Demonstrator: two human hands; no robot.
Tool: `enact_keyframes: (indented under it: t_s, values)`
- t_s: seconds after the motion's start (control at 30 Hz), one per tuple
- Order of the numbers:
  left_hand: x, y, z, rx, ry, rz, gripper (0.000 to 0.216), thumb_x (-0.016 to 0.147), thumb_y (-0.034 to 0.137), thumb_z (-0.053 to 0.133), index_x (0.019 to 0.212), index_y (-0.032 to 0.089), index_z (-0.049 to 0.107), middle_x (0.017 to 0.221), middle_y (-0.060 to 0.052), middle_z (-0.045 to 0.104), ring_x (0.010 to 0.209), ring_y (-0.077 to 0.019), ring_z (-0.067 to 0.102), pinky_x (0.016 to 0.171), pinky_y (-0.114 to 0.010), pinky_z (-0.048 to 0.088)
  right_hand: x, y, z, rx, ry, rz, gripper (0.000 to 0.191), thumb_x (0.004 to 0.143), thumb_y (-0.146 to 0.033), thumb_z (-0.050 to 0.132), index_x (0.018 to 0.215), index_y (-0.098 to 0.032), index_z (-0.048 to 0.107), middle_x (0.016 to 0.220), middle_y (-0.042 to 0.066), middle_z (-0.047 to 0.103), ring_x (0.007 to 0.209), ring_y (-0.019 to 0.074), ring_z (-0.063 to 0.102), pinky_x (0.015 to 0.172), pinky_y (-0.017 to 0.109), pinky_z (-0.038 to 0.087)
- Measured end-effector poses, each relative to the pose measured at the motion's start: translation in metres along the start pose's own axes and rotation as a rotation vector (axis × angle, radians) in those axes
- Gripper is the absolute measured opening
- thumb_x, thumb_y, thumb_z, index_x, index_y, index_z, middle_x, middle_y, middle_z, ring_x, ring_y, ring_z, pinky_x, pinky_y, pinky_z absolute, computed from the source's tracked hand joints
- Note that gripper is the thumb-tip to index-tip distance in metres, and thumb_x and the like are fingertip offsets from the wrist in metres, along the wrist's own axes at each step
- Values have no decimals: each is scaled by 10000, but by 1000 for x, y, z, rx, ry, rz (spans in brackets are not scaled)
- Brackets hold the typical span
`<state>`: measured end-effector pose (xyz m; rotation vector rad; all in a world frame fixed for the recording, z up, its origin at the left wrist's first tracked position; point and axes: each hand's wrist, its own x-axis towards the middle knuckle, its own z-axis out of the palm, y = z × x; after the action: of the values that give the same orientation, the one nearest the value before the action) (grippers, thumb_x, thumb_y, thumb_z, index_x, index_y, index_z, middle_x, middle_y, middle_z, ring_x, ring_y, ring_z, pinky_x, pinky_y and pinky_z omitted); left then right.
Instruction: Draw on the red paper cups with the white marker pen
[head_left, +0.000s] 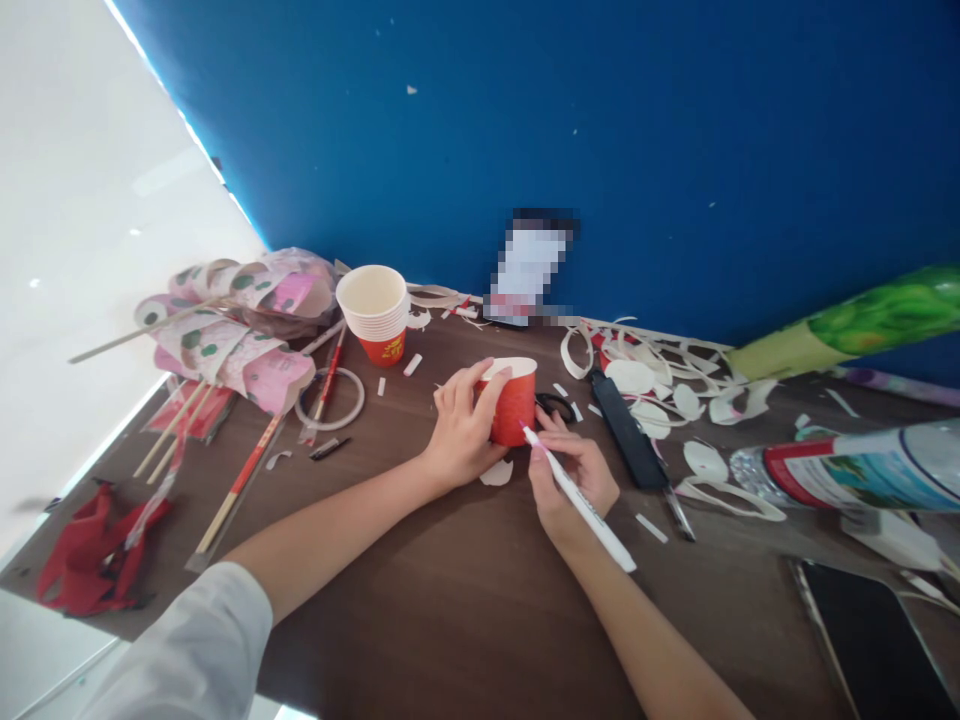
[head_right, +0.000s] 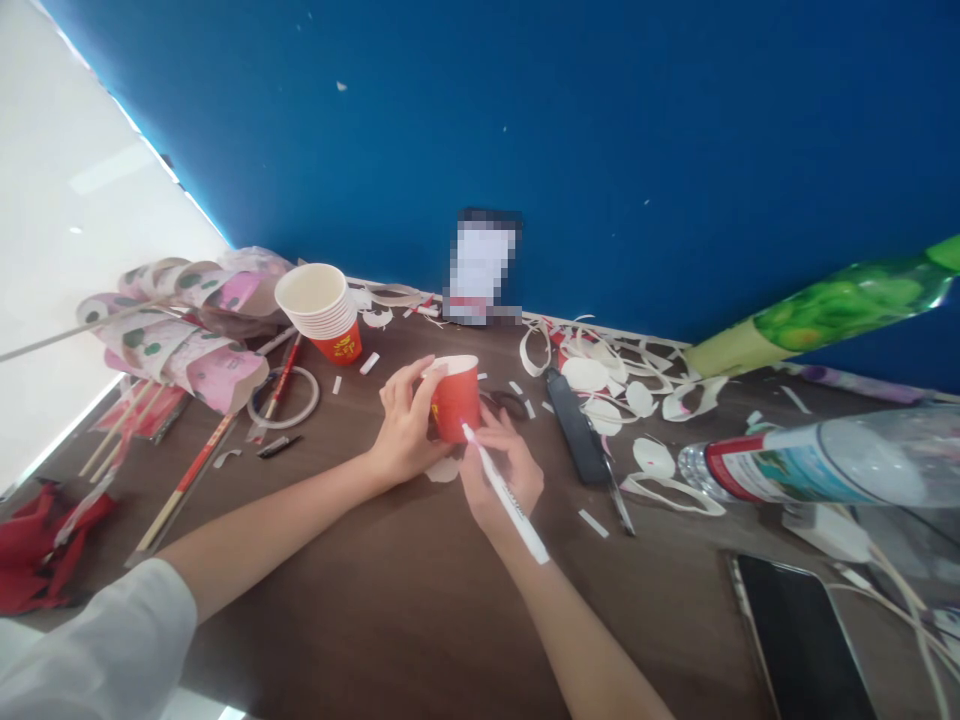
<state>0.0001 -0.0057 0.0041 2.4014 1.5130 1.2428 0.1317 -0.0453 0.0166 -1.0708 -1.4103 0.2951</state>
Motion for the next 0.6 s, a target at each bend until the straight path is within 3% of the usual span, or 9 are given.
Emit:
enact_keyframes:
  t_s: [0.2, 0.6]
  values:
    - [0, 0, -1, -25, -1, 32, 778, 722, 252, 669, 1411, 205, 311, 1347, -167, 359, 1250, -323, 360, 1021, -469, 324, -3, 4, 0, -75, -11, -134, 155, 754, -129, 648, 869, -223, 600, 821, 17, 723, 1041, 314, 686, 1023, 624, 442]
    - [-1, -2, 0, -8, -7, 59, 800, 758, 274, 621, 1456, 233, 232, 1327, -149, 355, 1247, -318, 356, 1018, -460, 315, -5, 10, 2, -121, -33, -154, 204, 723, -108, 669, 882, -223, 612, 842, 22, 734, 1025, 305, 694, 994, 601, 478]
